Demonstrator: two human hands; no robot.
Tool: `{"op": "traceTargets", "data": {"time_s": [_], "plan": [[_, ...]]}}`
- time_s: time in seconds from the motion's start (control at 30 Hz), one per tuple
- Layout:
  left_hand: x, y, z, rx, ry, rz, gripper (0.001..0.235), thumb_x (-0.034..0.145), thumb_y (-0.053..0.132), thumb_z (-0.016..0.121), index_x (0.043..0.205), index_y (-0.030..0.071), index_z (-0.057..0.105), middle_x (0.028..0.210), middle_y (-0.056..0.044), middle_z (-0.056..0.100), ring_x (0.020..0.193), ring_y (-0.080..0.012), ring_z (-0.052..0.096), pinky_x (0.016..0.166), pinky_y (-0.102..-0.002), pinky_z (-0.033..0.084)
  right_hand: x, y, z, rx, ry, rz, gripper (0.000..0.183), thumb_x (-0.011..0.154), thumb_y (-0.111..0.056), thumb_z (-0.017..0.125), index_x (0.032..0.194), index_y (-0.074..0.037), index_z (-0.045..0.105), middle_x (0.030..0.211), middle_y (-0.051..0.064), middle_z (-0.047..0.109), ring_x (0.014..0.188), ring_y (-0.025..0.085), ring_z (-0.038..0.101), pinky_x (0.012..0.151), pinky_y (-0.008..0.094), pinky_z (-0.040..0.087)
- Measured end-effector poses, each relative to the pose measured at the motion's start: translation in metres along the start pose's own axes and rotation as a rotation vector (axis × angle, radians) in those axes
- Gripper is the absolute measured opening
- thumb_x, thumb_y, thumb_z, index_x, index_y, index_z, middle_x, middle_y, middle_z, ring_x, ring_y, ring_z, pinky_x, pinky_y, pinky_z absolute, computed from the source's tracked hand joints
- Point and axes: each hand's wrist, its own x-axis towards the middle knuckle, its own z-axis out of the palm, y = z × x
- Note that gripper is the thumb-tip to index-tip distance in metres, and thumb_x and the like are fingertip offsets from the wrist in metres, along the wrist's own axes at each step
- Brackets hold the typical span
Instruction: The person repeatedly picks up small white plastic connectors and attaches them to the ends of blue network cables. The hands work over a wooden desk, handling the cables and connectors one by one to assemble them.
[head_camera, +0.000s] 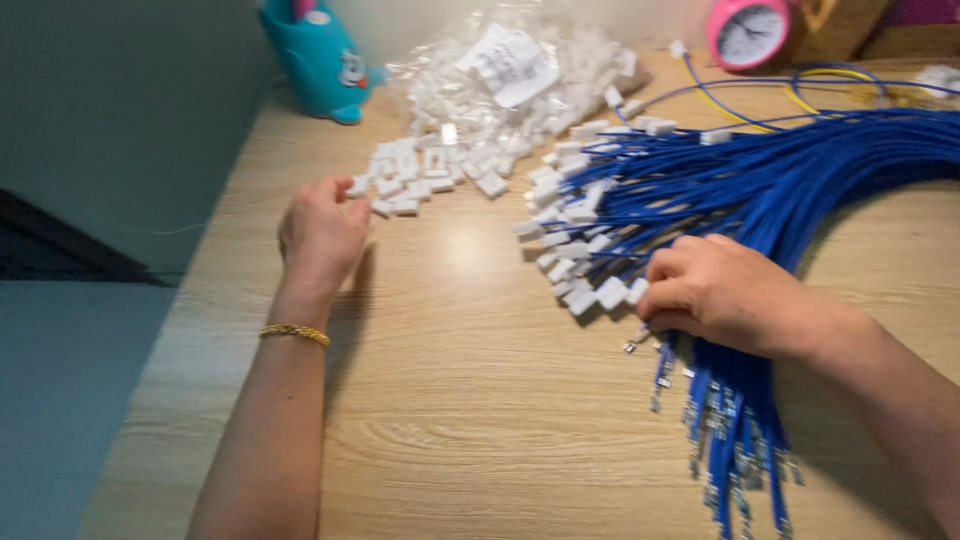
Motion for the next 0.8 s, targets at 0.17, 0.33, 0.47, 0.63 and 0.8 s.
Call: {"op": "traceTargets", "data": {"time_s": [0.17, 0.33, 0.47, 0.63, 0.8], "plan": [[-0.021, 0.005, -0.037, 0.038, -0.204, -0.124, 0.056, 0.081, 0.053, 0.07, 0.117, 0.011, 0.066, 0.111, -0.009, 0.067, 0.101, -0.0274, 0.063, 0.082, -0.042, 0.048, 0.011, 0.01, 0.002, 0.13, -0.005, 0.176, 0.013, 0.079, -0.043, 0.065, 0.085, -0.035, 0.074, 0.089, -0.016, 0.072, 0.09, 0.01, 0.064, 0.077, 0.03, 0.048], [-0.023, 0.007, -0.024, 0.034, -0.219, -0.003, 0.037, 0.076, 0.044, 0.082, 0.087, 0.012, 0.067, 0.094, -0.003, 0.067, 0.092, -0.0223, 0.058, 0.074, -0.038, 0.044, 0.018, 0.016, 0.001, 0.739, 0.329, 0.424, 0.012, 0.084, -0.011, 0.071, 0.094, -0.007, 0.076, 0.088, 0.001, 0.072, 0.082, 0.009, 0.06, 0.08, 0.021, 0.045], [-0.023, 0.021, -0.022, -0.059, -0.205, -0.07, 0.012, 0.085, 0.029, 0.07, 0.081, 0.018, 0.072, 0.085, 0.002, 0.07, 0.084, -0.0191, 0.061, 0.072, -0.036, 0.047, 0.023, 0.013, 0.003, 0.86, 0.557, 0.464, 0.015, 0.095, -0.018, 0.064, 0.104, -0.008, 0.07, 0.081, -0.001, 0.058, 0.072, 0.008, 0.047, 0.065, 0.02, 0.036], [-0.026, 0.082, 0.001, -0.907, -0.288, -0.044, 0.012, 0.081, 0.012, 0.078, 0.091, 0.009, 0.071, 0.084, 0.0, 0.072, 0.075, -0.0055, 0.061, 0.069, -0.019, 0.052, 0.025, 0.001, -0.014, 0.721, 0.621, 0.484, 0.019, 0.099, -0.021, 0.059, 0.107, -0.008, 0.07, 0.09, 0.001, 0.065, 0.081, 0.01, 0.054, 0.074, 0.022, 0.041], [-0.049, 0.163, 0.028, -1.65, -0.707, -0.086, 0.03, 0.094, 0.02, 0.064, 0.121, 0.008, 0.063, 0.093, -0.016, 0.073, 0.08, -0.0206, 0.074, 0.069, -0.029, 0.062, 0.027, -0.002, -0.024, 0.695, 0.811, 0.41, 0.009, 0.091, -0.015, 0.074, 0.095, -0.008, 0.074, 0.064, 0.005, 0.058, 0.061, 0.01, 0.051, 0.06, 0.025, 0.045]]}}
